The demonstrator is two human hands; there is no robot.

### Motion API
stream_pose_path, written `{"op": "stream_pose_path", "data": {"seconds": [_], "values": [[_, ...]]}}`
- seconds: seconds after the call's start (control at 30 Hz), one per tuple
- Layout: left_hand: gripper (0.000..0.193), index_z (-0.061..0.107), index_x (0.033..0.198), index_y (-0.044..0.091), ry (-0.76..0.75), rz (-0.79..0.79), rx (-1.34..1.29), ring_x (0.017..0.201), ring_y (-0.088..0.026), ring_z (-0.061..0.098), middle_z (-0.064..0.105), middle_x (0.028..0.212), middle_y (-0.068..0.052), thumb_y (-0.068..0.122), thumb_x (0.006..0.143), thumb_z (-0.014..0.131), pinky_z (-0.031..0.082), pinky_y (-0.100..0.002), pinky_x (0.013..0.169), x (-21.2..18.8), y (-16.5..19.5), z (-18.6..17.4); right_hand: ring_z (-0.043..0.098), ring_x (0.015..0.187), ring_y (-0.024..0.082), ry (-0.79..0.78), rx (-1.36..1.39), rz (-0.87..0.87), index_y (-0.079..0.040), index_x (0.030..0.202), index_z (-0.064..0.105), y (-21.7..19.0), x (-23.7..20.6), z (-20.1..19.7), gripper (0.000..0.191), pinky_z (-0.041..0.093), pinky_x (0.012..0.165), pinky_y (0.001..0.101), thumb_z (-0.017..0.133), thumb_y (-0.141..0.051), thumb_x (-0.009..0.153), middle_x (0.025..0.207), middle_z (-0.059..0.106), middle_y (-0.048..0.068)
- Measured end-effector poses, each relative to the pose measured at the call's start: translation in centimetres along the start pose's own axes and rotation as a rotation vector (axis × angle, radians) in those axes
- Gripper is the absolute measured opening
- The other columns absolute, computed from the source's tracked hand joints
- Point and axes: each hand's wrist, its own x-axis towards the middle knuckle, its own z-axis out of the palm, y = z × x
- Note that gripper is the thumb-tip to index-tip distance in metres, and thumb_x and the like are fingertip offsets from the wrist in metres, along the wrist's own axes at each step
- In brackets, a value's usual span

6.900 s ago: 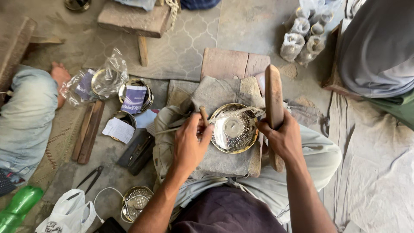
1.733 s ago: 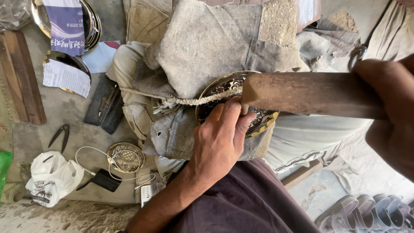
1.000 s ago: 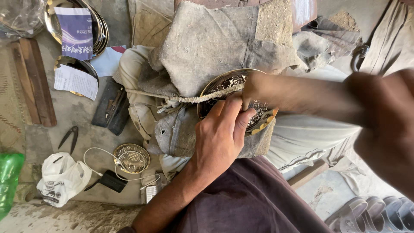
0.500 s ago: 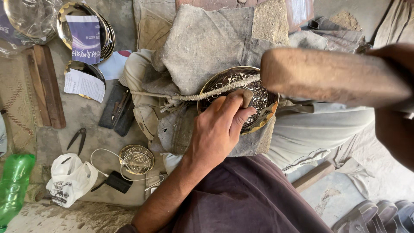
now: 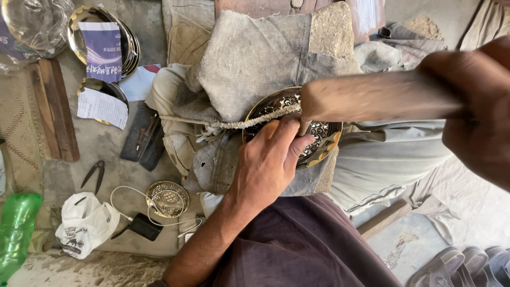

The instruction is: The person sits on the floor holding a small punch against a decorative brass plate resting on a padded sandbag and repeatedly strikes the punch with a wooden mallet to emboss the ornamental pattern. They reposition the punch across the plate's surface and at one point lift and re-tie the rope holding the plate in place before resuming hammering.

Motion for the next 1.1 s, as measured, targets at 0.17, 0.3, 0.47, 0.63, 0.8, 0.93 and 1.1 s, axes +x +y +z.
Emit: {"op": "stream_pose_path", "data": {"seconds": [0.17,0.3,0.47,0.63,0.8,0.93,1.1], "values": [[0.03,0.06,0.125,0.006,0.033,0.004,0.011,0.074,-0.022,0.07,0.066,0.091,-0.01,0.028,0.105,0.066,0.058,-0.034,0.055,0.4,0.6,-0.6,0.073,0.084,0.031,0.011,-0.127,-0.057,0.007,0.125,0.063,-1.5,0.4,-1.2,0.039,0.061,0.066,0.038,0.065,0.011,0.086,0.101,0.072,0.024],[0.031,0.059,0.127,0.005,0.022,-0.006,-0.006,0.072,-0.023,0.07,0.065,0.089,-0.011,0.026,0.104,0.067,0.058,-0.035,0.055,0.7,1.0,-1.1,0.073,0.088,0.03,0.058,0.098,0.039,0.006,0.116,0.067,-2.2,0.8,-2.0,0.03,0.062,0.076,0.0395,0.07,0.007,0.085,0.103,0.072,0.022],[0.028,0.059,0.122,0.006,0.009,-0.018,-0.004,0.072,-0.025,0.071,0.065,0.089,-0.012,0.025,0.103,0.068,0.057,-0.037,0.055,0.8,1.0,-1.3,0.072,0.075,0.028,0.039,-0.19,-0.041,0.002,0.113,0.072,-2.7,1.4,-2.0,0.022,0.062,0.065,0.0377,0.075,0.002,0.091,0.093,0.074,0.018],[0.026,0.059,0.121,0.006,-0.003,-0.023,-0.013,0.07,-0.022,0.071,0.065,0.088,-0.011,0.024,0.104,0.067,0.057,-0.035,0.052,0.9,0.9,-1.1,0.074,0.081,0.025,0.044,-0.479,-0.253,0.0,0.112,0.074,-2.6,1.2,-2.2,0.026,0.063,0.069,0.0371,0.073,0.003,0.087,0.085,0.075,0.015],[0.028,0.059,0.123,0.005,-0.006,-0.011,-0.012,0.068,-0.02,0.07,0.064,0.086,-0.011,0.024,0.104,0.066,0.057,-0.033,0.05,0.8,0.6,-0.8,0.075,0.08,0.028,-0.035,-0.4,-0.221,-0.001,0.116,0.072,-2.1,1.1,-2.3,0.029,0.064,0.076,0.0432,0.069,0.006,0.088,0.089,0.075,0.019],[0.029,0.058,0.125,0.005,0.011,-0.003,0.002,0.07,-0.021,0.07,0.064,0.088,-0.011,0.024,0.104,0.067,0.057,-0.034,0.053,0.7,0.5,-0.7,0.073,0.086,0.025,0.022,0.392,0.164,0.005,0.13,0.054,-1.7,1.0,-1.1,0.038,0.065,0.072,0.035,0.062,0.002,0.092,0.108,0.07,0.021],[0.029,0.057,0.127,0.007,0.026,0.014,0.0,0.075,-0.021,0.071,0.065,0.091,-0.01,0.024,0.106,0.068,0.058,-0.034,0.057,0.7,0.6,-0.8,0.073,0.082,0.032,0.07,0.007,-0.087,0.011,0.122,0.064,-1.4,0.5,-1.2,0.032,0.062,0.069,0.0383,0.065,0.01,0.09,0.099,0.071,0.028]]}}
